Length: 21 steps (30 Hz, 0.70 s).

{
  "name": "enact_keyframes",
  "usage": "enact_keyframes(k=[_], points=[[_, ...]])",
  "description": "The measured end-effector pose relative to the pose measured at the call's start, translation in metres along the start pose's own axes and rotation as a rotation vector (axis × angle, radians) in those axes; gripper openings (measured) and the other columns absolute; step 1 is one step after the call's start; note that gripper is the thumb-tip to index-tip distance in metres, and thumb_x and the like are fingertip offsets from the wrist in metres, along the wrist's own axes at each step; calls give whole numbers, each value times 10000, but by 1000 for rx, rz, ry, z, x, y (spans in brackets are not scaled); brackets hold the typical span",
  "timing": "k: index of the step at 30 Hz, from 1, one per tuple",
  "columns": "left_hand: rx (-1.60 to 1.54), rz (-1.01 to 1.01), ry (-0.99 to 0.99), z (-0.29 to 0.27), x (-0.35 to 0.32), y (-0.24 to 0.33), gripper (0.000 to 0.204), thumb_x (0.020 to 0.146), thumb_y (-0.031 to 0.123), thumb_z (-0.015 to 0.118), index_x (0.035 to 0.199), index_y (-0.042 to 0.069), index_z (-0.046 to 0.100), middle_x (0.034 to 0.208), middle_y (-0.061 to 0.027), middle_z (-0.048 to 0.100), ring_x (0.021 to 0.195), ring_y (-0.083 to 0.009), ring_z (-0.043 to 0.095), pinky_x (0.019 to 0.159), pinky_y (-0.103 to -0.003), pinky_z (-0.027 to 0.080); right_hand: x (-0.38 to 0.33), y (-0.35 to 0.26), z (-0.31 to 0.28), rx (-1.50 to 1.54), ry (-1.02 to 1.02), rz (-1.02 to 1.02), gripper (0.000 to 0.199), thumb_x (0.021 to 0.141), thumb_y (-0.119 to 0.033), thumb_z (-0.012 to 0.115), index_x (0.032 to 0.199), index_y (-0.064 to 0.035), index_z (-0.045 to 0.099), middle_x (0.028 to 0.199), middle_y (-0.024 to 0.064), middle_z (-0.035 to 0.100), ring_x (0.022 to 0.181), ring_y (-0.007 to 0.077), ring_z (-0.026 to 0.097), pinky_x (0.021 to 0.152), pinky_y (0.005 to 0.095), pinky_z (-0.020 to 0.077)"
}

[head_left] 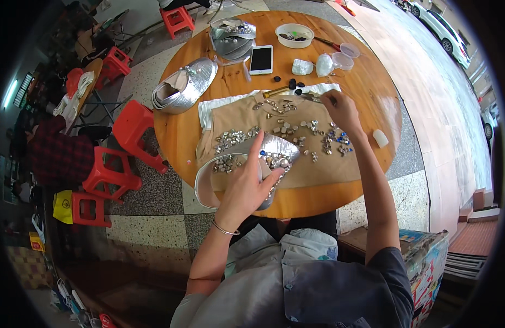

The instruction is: Attaching decorative beads and crystals to a silver shoe.

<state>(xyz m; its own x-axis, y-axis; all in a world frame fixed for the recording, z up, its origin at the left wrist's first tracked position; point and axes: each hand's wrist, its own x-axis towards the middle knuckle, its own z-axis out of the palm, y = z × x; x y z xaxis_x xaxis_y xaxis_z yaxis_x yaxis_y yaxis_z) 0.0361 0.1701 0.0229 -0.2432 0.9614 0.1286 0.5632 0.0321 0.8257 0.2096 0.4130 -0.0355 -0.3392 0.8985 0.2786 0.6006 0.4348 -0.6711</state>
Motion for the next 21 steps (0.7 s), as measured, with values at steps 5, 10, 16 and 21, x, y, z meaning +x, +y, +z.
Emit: enact_keyframes(k=[5,10,16,21], points=[[518,-256,-134,-13,17,5,669,747,272,699,1303,65,391,874,-169,615,790,-288,606,697,-365,473,51,5,40,-133,8,-90,256,812,-282,579,864,-39,639,748,153,632,699,289,613,631,374,464],[571,14,238,-27,5,-7,555,747,217,699,1224,39,479,821,-150,626,725,-232,627,609,-322,496,74,-8,53,-187,-32,16,271,793,-314,586,836,-55,654,723,136,637,702,298,617,633,383,468],[115,97,261,-13,6,-12,362,789,136,663,1125,39,570,881,-113,620,751,-182,624,601,-277,515,79,-11,64,-227,-100,109,270,766,-320,614,807,-57,663,721,129,641,694,274,625,622,381,466],[-404,-51,52,3,8,-3,217,828,75,616,1035,13,592,924,-64,610,793,-135,602,649,-236,508,63,-17,58,-125,32,-73,167,748,-218,653,803,-61,654,674,87,603,622,234,601,581,335,459]])
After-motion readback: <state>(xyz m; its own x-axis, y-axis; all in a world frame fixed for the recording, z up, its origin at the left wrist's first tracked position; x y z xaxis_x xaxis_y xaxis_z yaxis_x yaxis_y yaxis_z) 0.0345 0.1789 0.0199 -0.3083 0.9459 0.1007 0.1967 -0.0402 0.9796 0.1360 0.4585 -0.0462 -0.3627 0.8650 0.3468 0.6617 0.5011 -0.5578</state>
